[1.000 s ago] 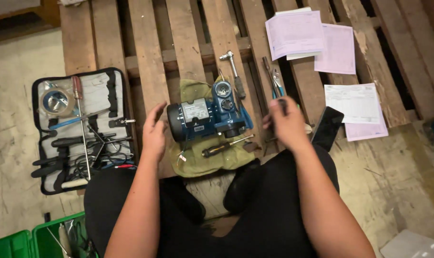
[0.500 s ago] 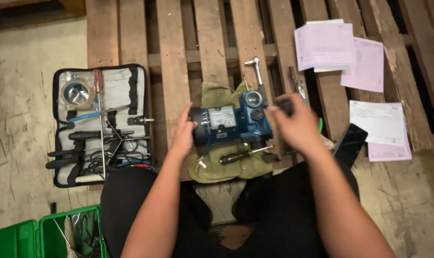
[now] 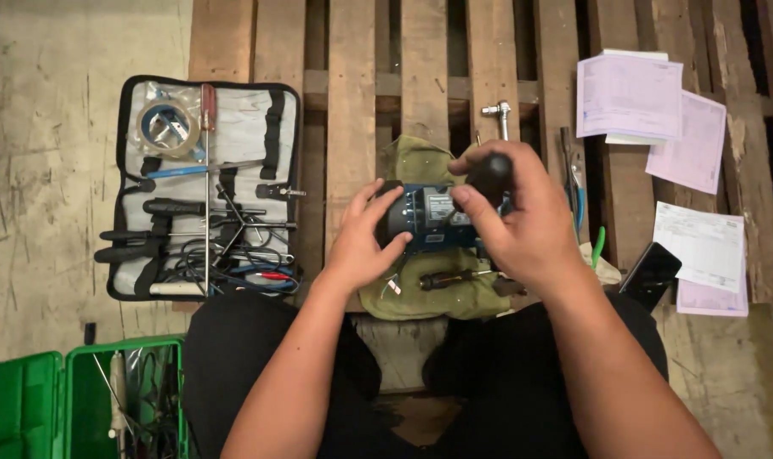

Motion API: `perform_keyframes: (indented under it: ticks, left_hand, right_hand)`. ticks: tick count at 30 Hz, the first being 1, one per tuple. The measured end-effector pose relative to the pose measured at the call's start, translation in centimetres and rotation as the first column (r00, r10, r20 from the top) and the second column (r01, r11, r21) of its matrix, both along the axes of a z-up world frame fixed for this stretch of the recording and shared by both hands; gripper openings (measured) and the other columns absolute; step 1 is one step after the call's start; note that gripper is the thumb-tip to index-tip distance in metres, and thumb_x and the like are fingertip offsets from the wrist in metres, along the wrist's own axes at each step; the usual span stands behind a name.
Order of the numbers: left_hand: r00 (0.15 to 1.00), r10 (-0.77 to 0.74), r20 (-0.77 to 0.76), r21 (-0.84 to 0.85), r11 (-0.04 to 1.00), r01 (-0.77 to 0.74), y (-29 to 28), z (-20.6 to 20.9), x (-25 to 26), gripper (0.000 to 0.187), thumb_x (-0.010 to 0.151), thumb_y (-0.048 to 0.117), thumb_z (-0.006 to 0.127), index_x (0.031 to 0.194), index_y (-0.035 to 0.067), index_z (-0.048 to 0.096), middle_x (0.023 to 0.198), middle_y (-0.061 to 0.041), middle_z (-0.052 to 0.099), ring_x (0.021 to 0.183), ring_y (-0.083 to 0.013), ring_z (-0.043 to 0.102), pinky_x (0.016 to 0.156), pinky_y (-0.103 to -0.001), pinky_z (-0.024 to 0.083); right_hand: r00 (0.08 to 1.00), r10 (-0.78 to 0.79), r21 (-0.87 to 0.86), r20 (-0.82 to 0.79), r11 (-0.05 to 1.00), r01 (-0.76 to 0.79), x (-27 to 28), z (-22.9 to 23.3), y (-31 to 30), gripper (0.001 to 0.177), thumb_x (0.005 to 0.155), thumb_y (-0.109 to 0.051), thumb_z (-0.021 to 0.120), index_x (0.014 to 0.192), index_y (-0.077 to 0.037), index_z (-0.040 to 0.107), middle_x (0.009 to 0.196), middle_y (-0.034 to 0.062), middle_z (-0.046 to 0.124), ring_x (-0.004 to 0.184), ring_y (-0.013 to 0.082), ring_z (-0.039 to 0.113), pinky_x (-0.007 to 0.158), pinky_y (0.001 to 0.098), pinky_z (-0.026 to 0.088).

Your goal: The person is disassembling or installing components on a blue electrical motor unit using a socket wrench and a screwdriver on a pallet workspace.

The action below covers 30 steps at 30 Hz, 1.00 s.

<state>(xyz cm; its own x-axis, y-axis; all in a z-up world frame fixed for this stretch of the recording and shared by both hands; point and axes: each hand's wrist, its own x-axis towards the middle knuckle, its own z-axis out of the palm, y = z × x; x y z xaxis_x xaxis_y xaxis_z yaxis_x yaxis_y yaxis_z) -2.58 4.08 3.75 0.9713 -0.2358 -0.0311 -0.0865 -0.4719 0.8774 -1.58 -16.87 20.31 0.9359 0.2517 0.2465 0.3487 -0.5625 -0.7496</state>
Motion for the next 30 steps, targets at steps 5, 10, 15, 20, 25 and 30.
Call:
perform_keyframes:
  ticks: [5,10,15,20,25,30]
  left_hand:
    - [1.000,0.024,-0.013,-0.010,1.000,-0.024,0.2,0.5,0.3,0.057,0.089,0.032,0.074,0.142,0.019,0.059,0.155,-0.012,0.042,0.145,-0.0369,0.038,0.111,-0.060,0.038]
    - [0.999,0.042,0.012,-0.033,0.999,-0.042,-0.4,-0.1,0.9,0.041,0.086,0.026,0.077,0.125,0.017,0.068,0.146,-0.013,0.047,0.141,-0.0358,0.042,0.113,-0.056,0.038]
    - [0.984,0.131,0.120,-0.018,0.991,-0.130,-1.0,-2.3,1.3,0.032,0.077,0.028,0.086,0.106,0.025,0.073,0.133,-0.003,0.056,0.127,-0.0336,0.058,0.110,-0.047,0.044]
    - [0.978,0.133,0.161,-0.036,0.991,-0.129,-0.9,-1.6,1.1,0.026,0.078,0.024,0.085,0.102,0.023,0.073,0.127,-0.006,0.059,0.121,-0.0375,0.060,0.108,-0.049,0.045]
    - [0.963,0.136,0.232,-0.021,0.991,-0.134,-1.2,-2.3,1.2,0.016,0.082,0.024,0.082,0.096,0.026,0.075,0.121,-0.001,0.062,0.117,-0.0334,0.062,0.105,-0.046,0.047]
    - [0.952,0.149,0.268,-0.040,0.989,-0.143,-1.3,-1.8,1.4,0.014,0.083,0.019,0.081,0.095,0.024,0.076,0.113,-0.002,0.068,0.112,-0.0328,0.065,0.102,-0.045,0.049]
  right_hand:
    - [0.998,0.001,0.188,0.067,0.982,-0.014,-0.4,0.2,0.2,0.028,0.103,-0.013,0.063,0.124,-0.006,0.046,0.113,0.0153,0.070,0.110,0.0275,0.070,0.100,0.0397,0.055]
    - [0.999,-0.005,0.189,0.035,0.982,-0.002,-0.4,-1.0,0.5,0.031,0.101,-0.009,0.065,0.125,-0.005,0.045,0.115,0.0165,0.069,0.111,0.0269,0.071,0.101,0.0364,0.057]
    - [0.987,0.056,0.112,0.151,0.991,-0.073,0.7,-3.8,0.1,0.029,0.098,-0.006,0.073,0.119,0.006,0.056,0.102,0.0197,0.074,0.095,0.0354,0.075,0.086,0.0429,0.059]
    - [0.991,0.086,0.085,0.102,0.992,-0.094,0.4,-4.1,0.2,0.028,0.101,-0.006,0.069,0.121,0.006,0.052,0.106,0.0233,0.073,0.099,0.0409,0.074,0.086,0.0463,0.059]
    - [0.993,0.085,0.060,0.088,0.994,-0.091,0.1,-3.7,0.5,0.029,0.103,-0.008,0.067,0.122,0.006,0.051,0.109,0.0243,0.073,0.101,0.0422,0.074,0.086,0.0476,0.059]
    - [0.993,0.075,0.033,0.090,0.996,-0.078,-0.1,-3.5,0.6,0.028,0.104,-0.009,0.068,0.122,0.003,0.051,0.110,0.0205,0.073,0.100,0.0411,0.074,0.085,0.0484,0.059]
